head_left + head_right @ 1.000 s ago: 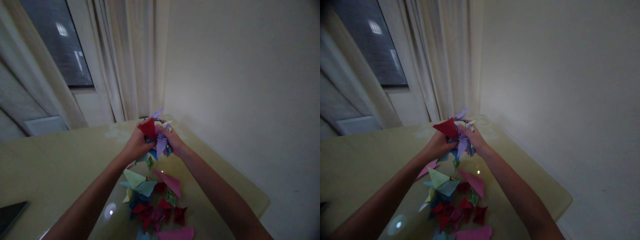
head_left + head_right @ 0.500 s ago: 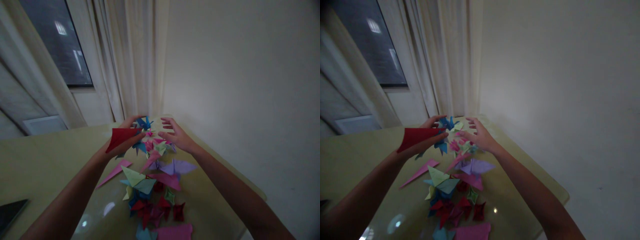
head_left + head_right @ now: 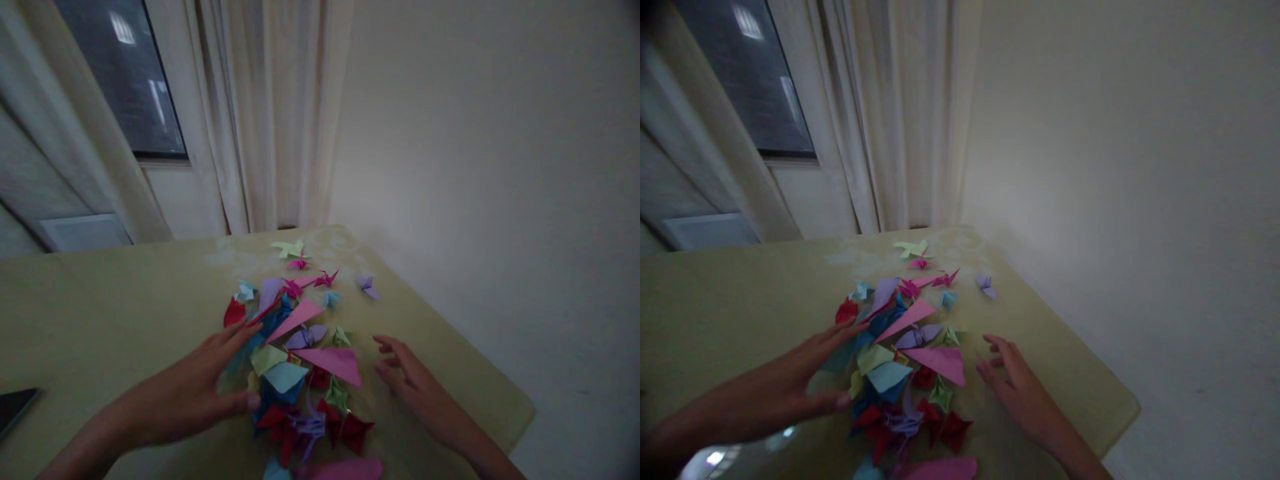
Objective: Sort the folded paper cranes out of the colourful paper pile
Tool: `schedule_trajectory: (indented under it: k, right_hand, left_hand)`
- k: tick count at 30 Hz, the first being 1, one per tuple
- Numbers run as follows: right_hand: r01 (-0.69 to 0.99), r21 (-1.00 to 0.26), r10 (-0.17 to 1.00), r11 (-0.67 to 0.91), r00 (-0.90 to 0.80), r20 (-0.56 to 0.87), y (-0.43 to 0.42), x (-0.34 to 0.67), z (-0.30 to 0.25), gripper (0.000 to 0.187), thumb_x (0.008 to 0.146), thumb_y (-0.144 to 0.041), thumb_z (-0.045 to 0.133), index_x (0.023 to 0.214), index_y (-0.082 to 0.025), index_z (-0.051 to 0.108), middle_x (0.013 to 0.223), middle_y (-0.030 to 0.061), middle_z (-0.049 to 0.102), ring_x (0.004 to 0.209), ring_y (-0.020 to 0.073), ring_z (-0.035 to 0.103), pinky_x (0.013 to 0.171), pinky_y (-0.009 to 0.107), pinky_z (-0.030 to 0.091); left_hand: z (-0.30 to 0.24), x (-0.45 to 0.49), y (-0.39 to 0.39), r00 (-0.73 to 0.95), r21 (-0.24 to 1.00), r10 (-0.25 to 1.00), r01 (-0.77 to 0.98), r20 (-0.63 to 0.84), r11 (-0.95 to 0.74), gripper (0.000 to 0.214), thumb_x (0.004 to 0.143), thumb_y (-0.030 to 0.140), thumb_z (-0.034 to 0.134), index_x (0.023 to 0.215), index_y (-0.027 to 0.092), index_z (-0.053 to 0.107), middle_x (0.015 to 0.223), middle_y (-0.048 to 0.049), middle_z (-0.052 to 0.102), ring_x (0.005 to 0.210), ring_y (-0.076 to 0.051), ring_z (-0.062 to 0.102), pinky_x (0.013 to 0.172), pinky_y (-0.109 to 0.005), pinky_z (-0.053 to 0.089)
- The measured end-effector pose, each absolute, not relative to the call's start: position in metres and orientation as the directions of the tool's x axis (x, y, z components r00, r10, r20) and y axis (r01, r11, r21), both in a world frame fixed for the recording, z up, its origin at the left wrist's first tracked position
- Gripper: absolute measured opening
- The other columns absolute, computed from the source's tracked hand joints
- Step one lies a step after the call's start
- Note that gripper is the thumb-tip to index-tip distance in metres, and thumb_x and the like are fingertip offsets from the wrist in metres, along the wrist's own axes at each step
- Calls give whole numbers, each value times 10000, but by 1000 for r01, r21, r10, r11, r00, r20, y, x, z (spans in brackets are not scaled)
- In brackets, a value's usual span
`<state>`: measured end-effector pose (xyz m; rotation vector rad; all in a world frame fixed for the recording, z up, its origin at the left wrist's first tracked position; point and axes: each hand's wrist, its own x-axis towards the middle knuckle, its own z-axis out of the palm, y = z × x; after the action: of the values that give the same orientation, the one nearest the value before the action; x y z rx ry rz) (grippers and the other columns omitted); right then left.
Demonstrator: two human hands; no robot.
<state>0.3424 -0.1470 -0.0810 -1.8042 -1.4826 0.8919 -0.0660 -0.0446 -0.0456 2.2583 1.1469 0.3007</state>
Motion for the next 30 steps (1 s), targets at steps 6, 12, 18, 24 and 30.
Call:
schedule_trajectory:
  k: [6, 12, 18, 24, 30]
  right_hand:
    - [235, -952, 976, -195, -54, -213, -154, 290, -85, 690, 930, -696, 634, 1529, -406, 452, 1530, 100, 540, 1344, 338, 583, 969, 509, 605]
    - [-90, -958, 952, -273, -170, -256, -95, 243, -77, 626, 837, -729, 728, 1300, -318, 634, 1230, 67, 699, 1145, 298, 672, 782, 378, 617]
    - [-158, -987, 990, 14, -139, 36, -67, 243, -23, 479, 907, -614, 716, 1271, -314, 632, 1248, 49, 689, 1076, 233, 688, 792, 331, 599]
    - [341, -887, 950, 311, -96, 296, -39, 305, 10, 590, 936, -626, 674, 1406, -286, 569, 1292, 111, 671, 1094, 259, 676, 856, 398, 588]
    - [664, -748, 933, 28, 251, 258, 9, 384, -56, 789, 779, -803, 702, 1287, -201, 675, 1406, 227, 605, 1412, 456, 463, 1189, 637, 355]
  left_hand:
    - [-73, 8, -99, 622, 548, 770, 698, -144, -462, 1379, 520, 656, 939, 1675, 411, 225, 1781, -107, 103, 1605, -504, 107, 1212, -729, 307]
    - [-87, 61, -66, 629, 582, 769, 587, 112, -564, 1015, 747, 392, 826, 1633, 298, 340, 1670, -168, 377, 1522, -397, 398, 1223, -567, 393]
    - [-23, 59, -27, 530, 583, 676, 362, 513, -727, 652, 848, 187, 727, 1458, 274, 513, 1451, -114, 583, 1354, -284, 562, 1149, -459, 472]
    - [17, 2, 0, 484, 591, 760, 484, 433, -645, 722, 916, 567, 690, 1517, 242, 456, 1373, -128, 654, 1199, -294, 660, 1044, -449, 529]
    - [-56, -56, 33, 266, 394, 950, 865, 165, -310, 954, 707, 797, 714, 1479, 257, 566, 1648, -200, 414, 1478, -515, 392, 1125, -701, 376]
